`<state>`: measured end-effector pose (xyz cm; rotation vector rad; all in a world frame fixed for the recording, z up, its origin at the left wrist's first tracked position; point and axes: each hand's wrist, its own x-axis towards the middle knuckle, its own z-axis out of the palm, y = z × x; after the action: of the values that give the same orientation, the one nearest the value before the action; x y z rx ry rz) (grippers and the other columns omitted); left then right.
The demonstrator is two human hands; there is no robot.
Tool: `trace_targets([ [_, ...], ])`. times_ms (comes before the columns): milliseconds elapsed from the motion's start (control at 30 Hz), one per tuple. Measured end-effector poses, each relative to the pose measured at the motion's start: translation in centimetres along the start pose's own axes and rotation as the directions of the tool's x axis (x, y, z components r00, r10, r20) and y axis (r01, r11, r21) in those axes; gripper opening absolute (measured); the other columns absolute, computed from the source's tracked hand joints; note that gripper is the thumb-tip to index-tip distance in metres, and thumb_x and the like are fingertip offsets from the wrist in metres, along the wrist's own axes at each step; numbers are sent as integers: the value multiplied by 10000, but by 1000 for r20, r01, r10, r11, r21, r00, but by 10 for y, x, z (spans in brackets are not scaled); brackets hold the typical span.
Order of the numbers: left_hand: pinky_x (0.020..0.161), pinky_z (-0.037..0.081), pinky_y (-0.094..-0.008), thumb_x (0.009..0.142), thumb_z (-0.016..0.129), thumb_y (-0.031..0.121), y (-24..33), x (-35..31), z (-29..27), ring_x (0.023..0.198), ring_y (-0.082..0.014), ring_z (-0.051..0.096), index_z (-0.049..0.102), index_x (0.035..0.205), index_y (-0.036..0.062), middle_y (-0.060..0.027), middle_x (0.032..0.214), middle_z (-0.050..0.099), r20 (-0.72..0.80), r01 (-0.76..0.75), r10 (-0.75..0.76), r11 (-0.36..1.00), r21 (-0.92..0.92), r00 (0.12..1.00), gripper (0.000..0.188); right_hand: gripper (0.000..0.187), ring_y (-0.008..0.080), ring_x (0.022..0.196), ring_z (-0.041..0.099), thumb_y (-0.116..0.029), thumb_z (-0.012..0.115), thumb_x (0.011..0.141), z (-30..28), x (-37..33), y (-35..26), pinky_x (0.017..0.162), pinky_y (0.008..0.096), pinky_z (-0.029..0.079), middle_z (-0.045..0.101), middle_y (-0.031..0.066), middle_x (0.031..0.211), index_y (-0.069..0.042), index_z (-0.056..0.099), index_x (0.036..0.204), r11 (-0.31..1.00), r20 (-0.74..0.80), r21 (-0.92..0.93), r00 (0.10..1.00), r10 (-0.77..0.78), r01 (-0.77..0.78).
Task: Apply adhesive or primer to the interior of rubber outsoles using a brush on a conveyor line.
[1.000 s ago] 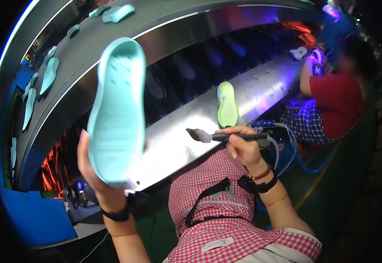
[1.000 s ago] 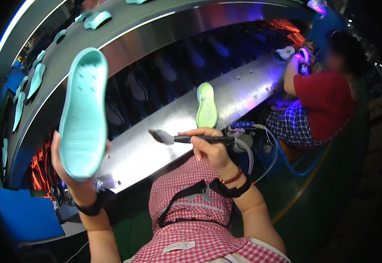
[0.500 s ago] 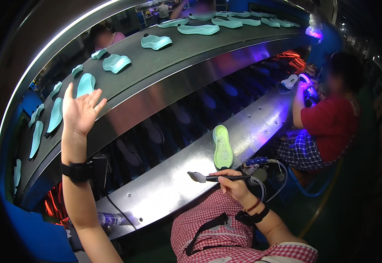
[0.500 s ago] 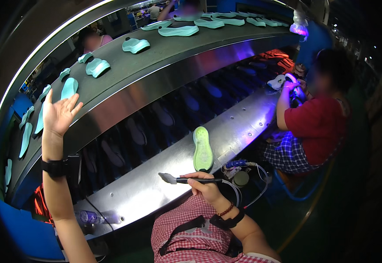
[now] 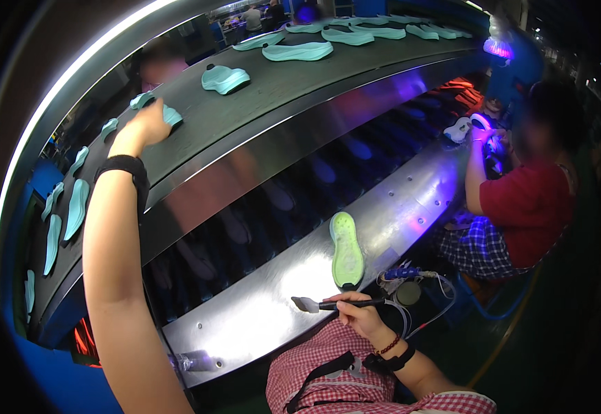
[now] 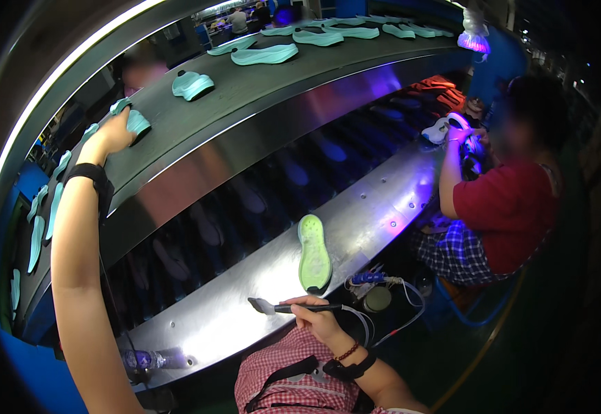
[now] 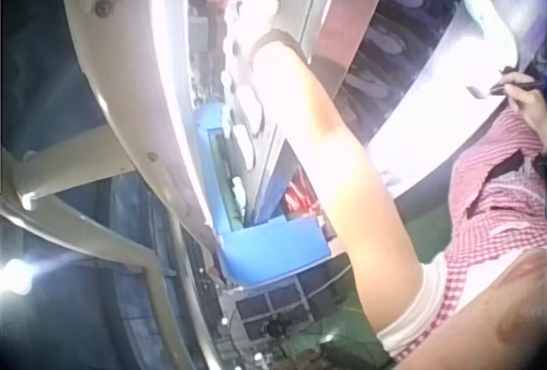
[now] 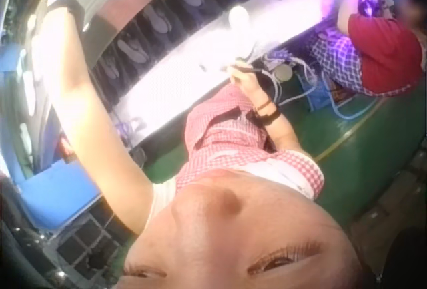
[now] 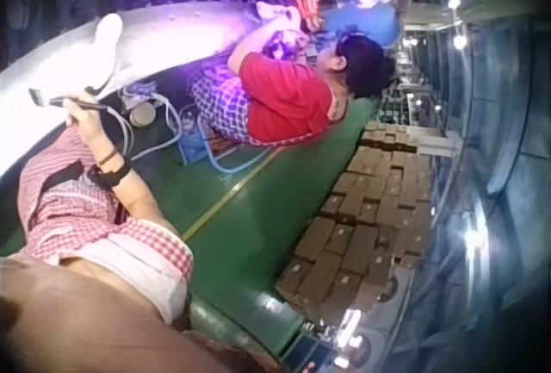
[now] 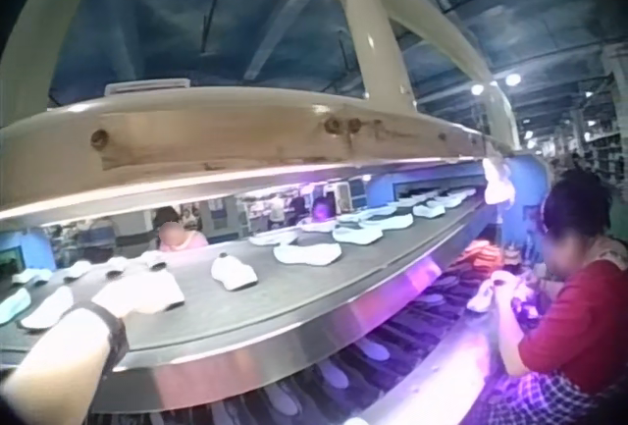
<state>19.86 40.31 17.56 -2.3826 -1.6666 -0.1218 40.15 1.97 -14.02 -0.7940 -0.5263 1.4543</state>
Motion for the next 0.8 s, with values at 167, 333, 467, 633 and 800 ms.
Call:
trace_targets([
  [167,872,430,-396,766,610,234,-8,-2,6,1030,-357,543,529,1119,-3,-238,1085,570,145,-4,-10,996,93,989,433,210,100,608,549,-22,540,840,-16,0,-3,559,186,457,617,155,980,60,578,1030,998,13,45,999,33,-33],
  [333,780,428,-366,808,589,297,1,-64,-11,864,-316,559,572,891,5,-190,927,593,-16,-159,159,983,-87,987,303,273,163,879,587,95,565,781,-3,7,-7,771,251,487,591,166,1052,47,571,1049,988,-17,-94,992,-124,122],
  [467,782,374,-247,909,499,262,19,-150,20,811,-142,496,553,930,-3,-45,881,530,-498,-351,-232,472,-809,836,271,207,148,852,604,68,604,759,-1,0,-18,777,237,480,632,130,967,34,606,964,997,-36,5,996,-81,82],
  [633,752,492,-299,831,513,131,26,-238,58,841,-173,591,502,1050,-8,-87,938,575,117,-49,-283,-517,-855,952,259,188,162,894,595,50,592,760,25,2,-34,830,259,455,636,133,947,31,611,946,984,26,-44,985,-173,174],
  [800,848,496,-379,798,598,330,16,-316,107,981,-297,587,358,1260,-50,-190,1116,548,72,127,122,-541,-831,990,645,222,249,924,599,37,580,729,47,-8,-52,880,352,445,562,181,1043,33,600,950,959,158,103,948,-276,263],
])
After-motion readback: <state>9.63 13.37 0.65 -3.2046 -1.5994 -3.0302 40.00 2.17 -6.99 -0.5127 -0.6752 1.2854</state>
